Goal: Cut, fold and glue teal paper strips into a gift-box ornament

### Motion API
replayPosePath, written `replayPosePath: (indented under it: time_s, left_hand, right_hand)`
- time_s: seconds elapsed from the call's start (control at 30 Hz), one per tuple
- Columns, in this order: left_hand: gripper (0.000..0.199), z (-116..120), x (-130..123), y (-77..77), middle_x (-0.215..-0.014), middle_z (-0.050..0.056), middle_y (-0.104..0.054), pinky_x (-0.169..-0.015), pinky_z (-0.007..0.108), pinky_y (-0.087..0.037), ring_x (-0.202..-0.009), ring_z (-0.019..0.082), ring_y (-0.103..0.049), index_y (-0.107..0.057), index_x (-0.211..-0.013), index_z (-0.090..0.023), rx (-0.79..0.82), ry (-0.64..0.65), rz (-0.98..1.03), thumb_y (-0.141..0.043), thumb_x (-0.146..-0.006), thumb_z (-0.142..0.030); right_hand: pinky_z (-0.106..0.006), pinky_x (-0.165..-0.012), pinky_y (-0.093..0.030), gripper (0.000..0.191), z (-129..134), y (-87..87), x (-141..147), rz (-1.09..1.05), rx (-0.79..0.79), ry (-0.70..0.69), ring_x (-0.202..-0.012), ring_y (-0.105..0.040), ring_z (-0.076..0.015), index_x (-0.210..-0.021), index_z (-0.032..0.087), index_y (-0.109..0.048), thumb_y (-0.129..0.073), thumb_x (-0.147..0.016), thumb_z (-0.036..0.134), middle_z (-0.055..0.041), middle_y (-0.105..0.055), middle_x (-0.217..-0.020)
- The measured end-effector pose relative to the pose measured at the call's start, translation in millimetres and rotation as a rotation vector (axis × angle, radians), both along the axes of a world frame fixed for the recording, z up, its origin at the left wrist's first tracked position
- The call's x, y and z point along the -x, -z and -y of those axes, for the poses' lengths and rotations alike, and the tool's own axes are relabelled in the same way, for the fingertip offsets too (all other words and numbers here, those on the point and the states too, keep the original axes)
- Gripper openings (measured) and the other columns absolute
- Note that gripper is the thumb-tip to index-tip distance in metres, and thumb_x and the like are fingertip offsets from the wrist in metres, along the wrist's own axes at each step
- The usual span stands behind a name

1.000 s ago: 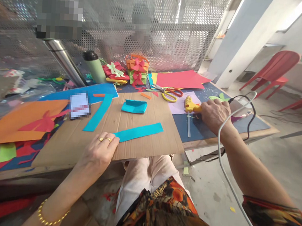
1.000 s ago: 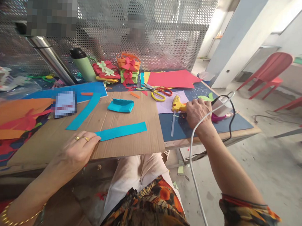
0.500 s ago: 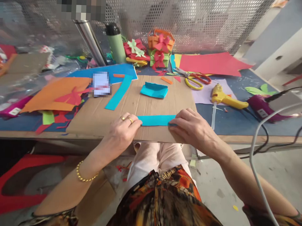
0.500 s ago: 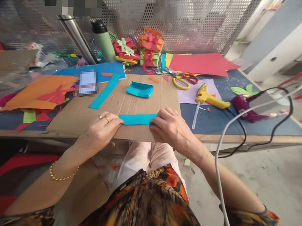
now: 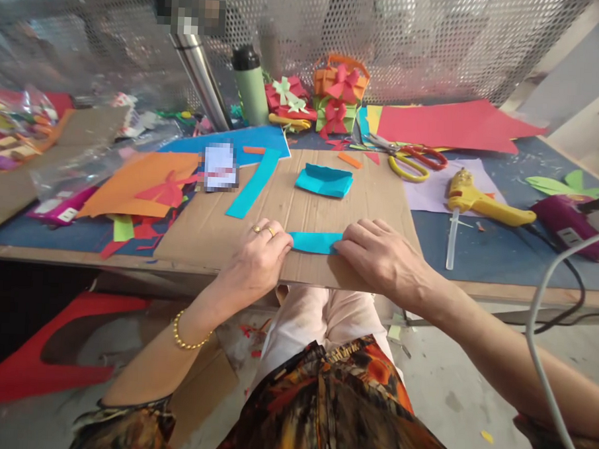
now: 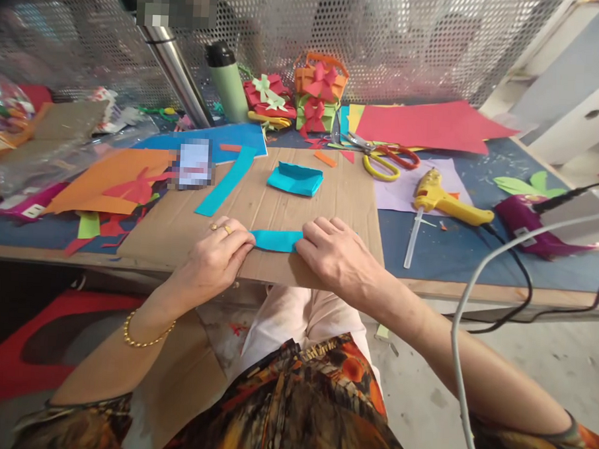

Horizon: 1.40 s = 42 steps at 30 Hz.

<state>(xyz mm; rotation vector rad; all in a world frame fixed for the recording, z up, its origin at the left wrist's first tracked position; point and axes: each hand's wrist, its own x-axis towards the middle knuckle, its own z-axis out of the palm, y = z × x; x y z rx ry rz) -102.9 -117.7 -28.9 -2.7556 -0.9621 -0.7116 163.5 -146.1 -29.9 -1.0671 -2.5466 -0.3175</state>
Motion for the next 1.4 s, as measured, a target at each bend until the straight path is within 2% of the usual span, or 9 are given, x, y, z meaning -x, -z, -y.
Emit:
replayPosePath:
  time_s: [0.17,0.33,0.43,0.7,0.83,0.97,1.1,1.27,1.4]
  left_hand:
    - [0.027,1.1,-4.1,-2.2,-0.087,0.008,-0.064,-0.08,0.042,-0.046,-0.086,0.025,-0.056,-0.063,-0.088,-0.017,-0.063,-0.037,-0.045,-0.043,-0.104,-0.01]
    - [0.026,4.1,-3.3,-8.6,-0.088,0.009,-0.064,-0.076,0.042,-0.04,-0.084,0.027,-0.054,-0.063,-0.088,-0.019,-0.187,-0.073,-0.125,-0.043,-0.102,-0.009]
    - [0.027,7.2,0.8,-8.1,-0.09,0.01,-0.065,-0.077,0.042,-0.039,-0.083,0.027,-0.052,-0.064,-0.089,-0.018,-0.194,-0.057,-0.175,-0.043,-0.1,-0.006]
    - [0.022,3.7,10.9,-0.2,-0.088,0.003,-0.065,-0.081,0.039,-0.038,-0.087,0.022,-0.056,-0.062,-0.091,-0.019,0.04,-0.016,0.034,-0.048,-0.108,-0.015]
    - [0.022,-2.2,12.6,-1.3,-0.087,0.001,-0.065,-0.085,0.037,-0.04,-0.088,0.02,-0.056,-0.062,-0.087,-0.02,0.185,-0.014,0.109,-0.052,-0.107,-0.017]
    - [0.024,-4.0,11.5,-4.1,-0.085,0.001,-0.065,-0.084,0.037,-0.038,-0.086,0.021,-0.056,-0.061,-0.085,-0.02,0.253,-0.065,0.084,-0.052,-0.107,-0.018]
    - [0.025,-7.6,7.7,-8.1,-0.079,0.001,-0.063,-0.082,0.038,-0.036,-0.083,0.021,-0.055,-0.059,-0.08,-0.02,0.336,-0.124,0.049,-0.052,-0.103,-0.017]
    - [0.023,-14.3,2.6,-17.9,-0.074,0.0,-0.058,-0.083,0.039,-0.037,-0.081,0.021,-0.054,-0.053,-0.075,-0.021,0.518,-0.169,0.014,-0.052,-0.098,-0.019]
    - [0.021,-15.0,0.0,-23.8,-0.074,0.0,-0.057,-0.085,0.04,-0.038,-0.082,0.022,-0.054,-0.05,-0.075,-0.022,0.554,-0.191,-0.024,-0.051,-0.096,-0.018]
  right_hand:
    - [-0.036,-0.072,-0.039,0.026,0.7,-4.9,6.5,-0.021,0.018,0.016,-0.081,-0.053,-0.0229,-0.101,0.016,-0.071,-0.055,-0.107,0.036,-0.0107,-0.066,-0.094]
    - [-0.036,-0.07,-0.032,0.026,-3.3,-4.7,15.7,0.034,-0.073,0.002,-0.075,-0.048,-0.0206,-0.087,0.018,-0.07,-0.051,-0.106,0.017,-0.0085,-0.064,-0.085]
    - [-0.037,-0.07,-0.033,0.025,-1.2,-4.9,9.9,0.05,-0.111,-0.029,-0.075,-0.05,-0.0211,-0.087,0.017,-0.07,-0.053,-0.105,0.016,-0.0083,-0.064,-0.082]
    - [-0.034,-0.072,-0.044,0.032,7.3,-1.8,-29.3,-0.218,0.121,0.018,-0.078,-0.058,-0.0203,-0.087,0.02,-0.07,-0.047,-0.109,0.024,-0.0075,-0.066,-0.083]
    - [-0.036,-0.074,-0.047,0.032,5.3,1.6,-31.7,-0.283,0.172,0.047,-0.079,-0.06,-0.0212,-0.088,0.02,-0.071,-0.047,-0.108,0.026,-0.0081,-0.067,-0.084]
    - [-0.036,-0.074,-0.046,0.031,-0.9,1.2,-29.8,-0.297,0.226,0.08,-0.076,-0.062,-0.0205,-0.088,0.02,-0.072,-0.048,-0.107,0.027,-0.007,-0.069,-0.083]
    - [-0.033,-0.073,-0.045,0.024,-11.4,-6.2,-29.6,-0.287,0.378,0.16,-0.073,-0.065,-0.0186,-0.085,0.021,-0.073,-0.055,-0.1,0.026,-0.0046,-0.072,-0.08]
    - [-0.028,-0.063,-0.041,0.019,-21.7,-23.9,-27.3,-0.217,0.643,0.314,-0.066,-0.061,-0.0153,-0.08,0.021,-0.074,-0.062,-0.092,0.03,-0.0024,-0.073,-0.076]
    - [-0.028,-0.063,-0.042,0.019,-22.9,-31.9,-24.3,-0.236,0.732,0.381,-0.064,-0.059,-0.0149,-0.081,0.021,-0.075,-0.063,-0.089,0.033,-0.0019,-0.071,-0.073]
